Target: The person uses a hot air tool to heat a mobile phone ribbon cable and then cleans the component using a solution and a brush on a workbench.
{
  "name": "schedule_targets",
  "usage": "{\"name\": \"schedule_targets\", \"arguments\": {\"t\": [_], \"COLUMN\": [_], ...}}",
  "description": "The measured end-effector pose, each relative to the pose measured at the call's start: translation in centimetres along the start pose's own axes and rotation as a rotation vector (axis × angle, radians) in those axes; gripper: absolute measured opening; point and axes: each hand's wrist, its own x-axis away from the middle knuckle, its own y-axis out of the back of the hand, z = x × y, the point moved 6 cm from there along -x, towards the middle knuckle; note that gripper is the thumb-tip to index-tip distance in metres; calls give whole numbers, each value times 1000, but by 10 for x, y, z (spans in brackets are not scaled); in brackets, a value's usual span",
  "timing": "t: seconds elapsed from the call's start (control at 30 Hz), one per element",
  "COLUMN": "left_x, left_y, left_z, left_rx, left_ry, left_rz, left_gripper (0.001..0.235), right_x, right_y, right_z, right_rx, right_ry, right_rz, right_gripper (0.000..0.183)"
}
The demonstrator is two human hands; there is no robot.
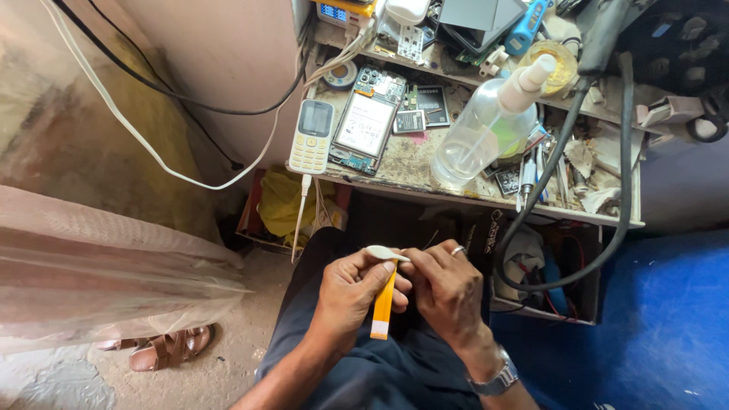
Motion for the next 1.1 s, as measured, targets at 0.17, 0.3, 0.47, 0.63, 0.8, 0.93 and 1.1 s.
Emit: {"name": "schedule_targets", "arguments": {"t": [0.17, 0.3, 0.47, 0.63, 0.8, 0.93, 1.1], "left_x": [-1, -1, 0, -2, -2, 3, 0], "left_y": [6, 2, 13, 9, 2, 8, 4], "left_z": [0, 0, -8, -8, -8, -13, -10], "left_rx": [-22, 10, -6, 0, -9, 26, -18], "left_ry": [67, 1, 96, 117, 87, 72, 72], "left_rz": [-23, 50, -74, -74, -16, -41, 17], "left_gripper": [23, 24, 26, 28, 27, 26, 24], "right_x": [-3, 3, 10, 14, -4, -9, -11], "right_y": [13, 6, 18, 24, 12, 17, 20], "right_z": [0, 2, -28, -23, 1, 1, 6], "right_rx": [64, 99, 212, 120, 58, 79, 88], "right_ry": [0, 44, -58, -96, 10, 13, 27], "right_rz": [-35, -27, -10, -82, -53, -38, -49], "right_gripper": [15, 19, 17, 17, 19, 20, 22]}}
